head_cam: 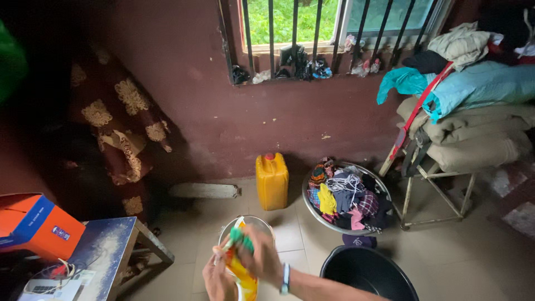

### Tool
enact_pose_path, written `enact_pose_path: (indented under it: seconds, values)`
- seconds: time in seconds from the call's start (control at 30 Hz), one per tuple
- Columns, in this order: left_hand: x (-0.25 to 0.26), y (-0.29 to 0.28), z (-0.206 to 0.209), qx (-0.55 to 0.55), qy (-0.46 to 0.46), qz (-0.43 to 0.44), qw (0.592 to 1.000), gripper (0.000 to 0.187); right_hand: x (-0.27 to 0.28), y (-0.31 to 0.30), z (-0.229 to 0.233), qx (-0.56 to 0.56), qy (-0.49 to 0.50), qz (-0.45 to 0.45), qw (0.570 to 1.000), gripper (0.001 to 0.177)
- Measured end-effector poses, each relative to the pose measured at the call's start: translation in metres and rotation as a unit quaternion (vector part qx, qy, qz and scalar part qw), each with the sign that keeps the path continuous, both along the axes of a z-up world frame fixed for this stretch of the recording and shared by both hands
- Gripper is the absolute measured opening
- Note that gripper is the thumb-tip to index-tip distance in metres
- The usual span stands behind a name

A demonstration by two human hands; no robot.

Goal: The person cleans the inside of a silver metal bucket and a black plastic bucket using a green scrubber. They repeatedly pick up yellow packets of cleaning powder, open them, and pour the contents into the metal bucket while scrubbing. The person also scrubs the inside of the black bucket and places it on the floor.

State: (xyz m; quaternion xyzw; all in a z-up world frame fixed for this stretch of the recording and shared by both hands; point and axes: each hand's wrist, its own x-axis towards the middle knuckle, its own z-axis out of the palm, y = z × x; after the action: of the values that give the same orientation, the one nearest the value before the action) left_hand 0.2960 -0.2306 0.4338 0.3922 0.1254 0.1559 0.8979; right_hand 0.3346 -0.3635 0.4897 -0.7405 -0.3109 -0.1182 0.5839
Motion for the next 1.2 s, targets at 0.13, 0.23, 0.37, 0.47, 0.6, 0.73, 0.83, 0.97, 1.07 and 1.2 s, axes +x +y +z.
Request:
enact_pose_path:
  seconds: [0.13, 0.23, 0.37, 0.47, 0.6, 0.73, 0.83, 0.97, 1.07, 1.2]
  values:
    - [-0.001, -0.004, 0.02, 0.055, -0.028, 0.036, 0.997, 0.054, -0.009, 0.003, -0.009, -0.07, 0.013, 0.051, 0.996, 0.032]
    - [-0.011, -0.012, 0.02, -0.013, -0.04, 0.043, 0.998, 0.053, 0.006, 0.014, 0.0, -0.019, 0.124, -0.006, 0.992, 0.023]
    - [-0.01, 0.007, 0.002, 0.03, -0.012, 0.079, 0.996, 0.057, -0.025, 0.013, 0.013, 0.014, -0.002, 0.11, 0.994, 0.026]
    - [-0.018, 0.008, -0.018, 0.037, -0.022, 0.088, 0.995, 0.056, -0.017, 0.014, 0.013, -0.066, 0.043, 0.058, 0.995, 0.029]
    - [-0.022, 0.02, -0.038, 0.041, -0.037, 0.091, 0.994, 0.054, -0.002, 0.024, 0.007, 0.0, 0.095, 0.045, 0.994, 0.028]
    - [-0.025, 0.026, -0.044, 0.061, 0.022, 0.122, 0.99, 0.054, -0.019, 0.014, 0.005, -0.095, -0.01, 0.078, 0.992, 0.033]
    - [-0.022, 0.007, -0.048, -0.03, 0.02, 0.09, 0.995, 0.052, -0.002, 0.012, 0.012, -0.114, -0.051, -0.015, 0.992, 0.019]
    - [-0.019, 0.017, -0.077, 0.048, 0.047, 0.012, 0.998, 0.056, -0.005, 0.011, 0.011, -0.012, -0.189, -0.01, 0.982, 0.022]
    - [-0.021, 0.022, -0.089, 0.103, 0.029, -0.009, 0.994, 0.054, -0.001, 0.004, -0.007, -0.019, -0.201, -0.005, 0.979, 0.023]
    - [-0.018, 0.014, -0.068, 0.159, 0.099, -0.052, 0.981, 0.053, 0.009, -0.001, -0.048, -0.079, 0.028, 0.002, 0.997, 0.026]
